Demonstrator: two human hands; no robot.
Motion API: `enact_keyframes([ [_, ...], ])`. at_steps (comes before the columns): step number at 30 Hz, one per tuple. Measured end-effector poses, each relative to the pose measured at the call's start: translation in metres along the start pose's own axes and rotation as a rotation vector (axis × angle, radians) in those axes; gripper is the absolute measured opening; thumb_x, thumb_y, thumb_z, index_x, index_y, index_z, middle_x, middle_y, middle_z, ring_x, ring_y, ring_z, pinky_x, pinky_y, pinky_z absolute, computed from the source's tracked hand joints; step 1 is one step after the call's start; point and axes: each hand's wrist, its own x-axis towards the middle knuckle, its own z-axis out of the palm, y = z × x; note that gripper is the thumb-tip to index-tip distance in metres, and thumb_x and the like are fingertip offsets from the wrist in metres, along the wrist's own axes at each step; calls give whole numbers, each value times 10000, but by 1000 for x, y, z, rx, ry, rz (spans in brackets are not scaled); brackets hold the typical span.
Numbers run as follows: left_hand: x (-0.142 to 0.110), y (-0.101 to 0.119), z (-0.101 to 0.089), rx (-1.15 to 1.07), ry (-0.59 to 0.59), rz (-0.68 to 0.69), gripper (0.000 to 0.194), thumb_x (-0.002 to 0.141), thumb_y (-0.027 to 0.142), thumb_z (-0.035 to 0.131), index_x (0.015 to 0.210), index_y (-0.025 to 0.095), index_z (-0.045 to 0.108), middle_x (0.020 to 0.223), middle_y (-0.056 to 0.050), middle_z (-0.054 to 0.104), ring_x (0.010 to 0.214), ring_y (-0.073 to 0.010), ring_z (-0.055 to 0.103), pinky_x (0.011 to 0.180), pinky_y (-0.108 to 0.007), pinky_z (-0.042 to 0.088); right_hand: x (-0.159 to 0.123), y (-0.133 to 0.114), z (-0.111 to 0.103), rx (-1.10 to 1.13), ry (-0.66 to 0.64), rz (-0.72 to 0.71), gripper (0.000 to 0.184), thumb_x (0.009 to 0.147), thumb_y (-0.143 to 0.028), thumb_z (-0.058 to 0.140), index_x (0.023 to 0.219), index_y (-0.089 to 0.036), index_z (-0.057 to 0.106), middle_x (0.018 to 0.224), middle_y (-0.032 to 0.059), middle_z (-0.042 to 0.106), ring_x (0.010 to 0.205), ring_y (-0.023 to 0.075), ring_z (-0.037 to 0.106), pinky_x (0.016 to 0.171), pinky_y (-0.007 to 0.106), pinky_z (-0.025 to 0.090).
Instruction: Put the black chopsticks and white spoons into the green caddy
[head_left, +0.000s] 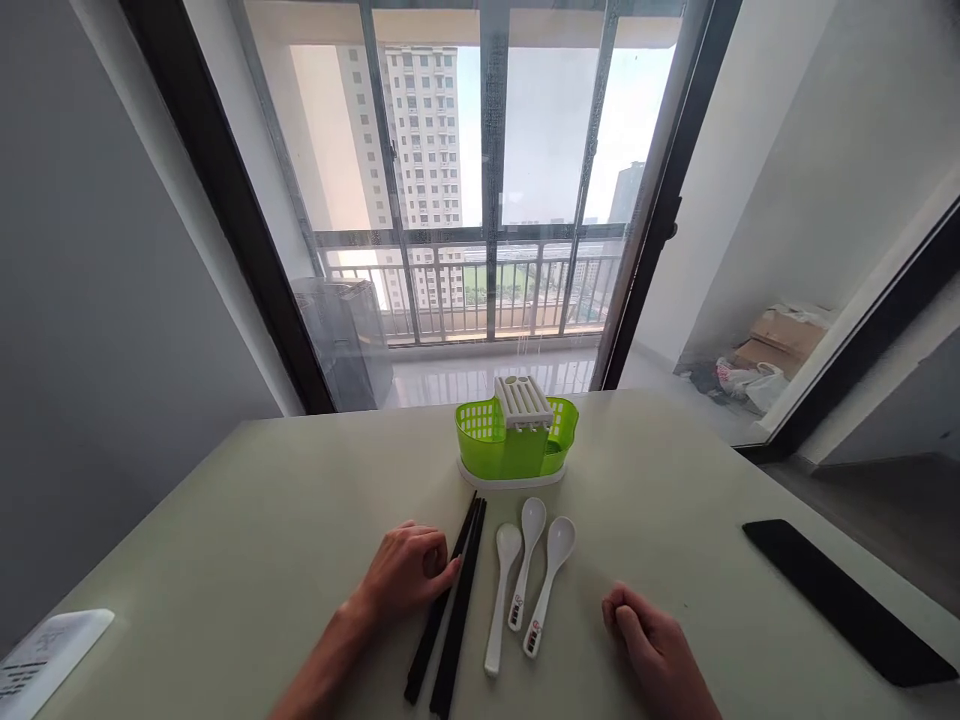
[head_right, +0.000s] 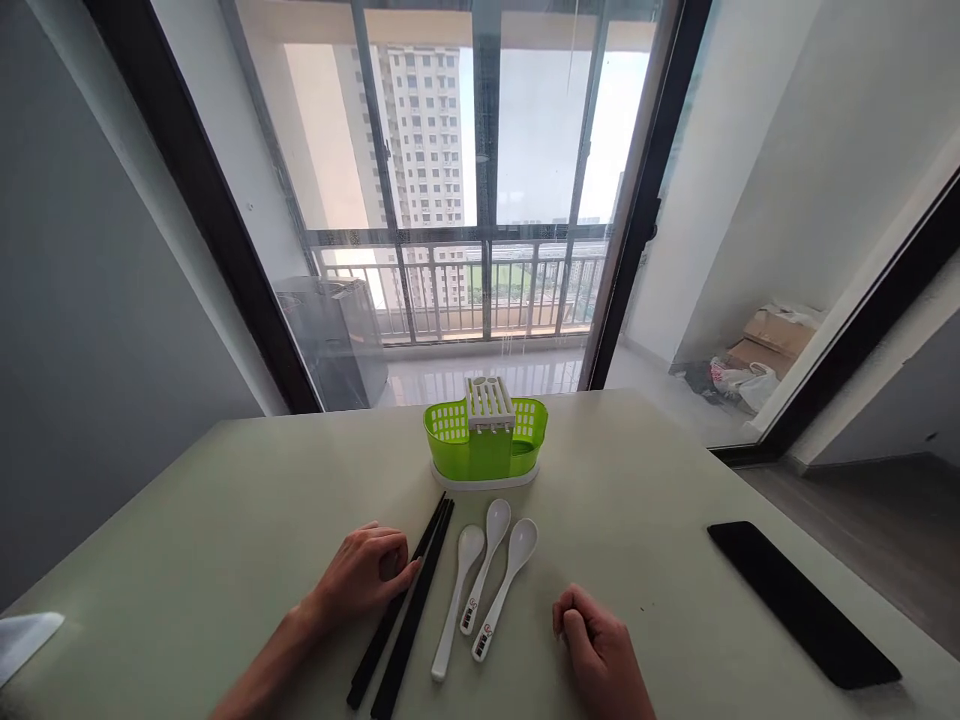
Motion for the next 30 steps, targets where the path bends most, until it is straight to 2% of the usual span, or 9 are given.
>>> enact_keyframes([
  [13,1,4,-3,-9,-13,6,221,841,252,565,638,211,488,612,42,588,560,-117,451,685,-283,370,-1,-4,1,-61,-31,-4,310,841,-469,429,655,-233,507,587,-40,362,569,160,351,554,262,288],
  [30,-2,8,-6,0,-34,-25,247,880,306,520,652,213,535,639,4,609,624,-148,510,663,-287,387,0,6,1,-93,-26,-67,281,840,-425,482,680,-232,609,589,-20,475,566,178,435,549,261,338],
])
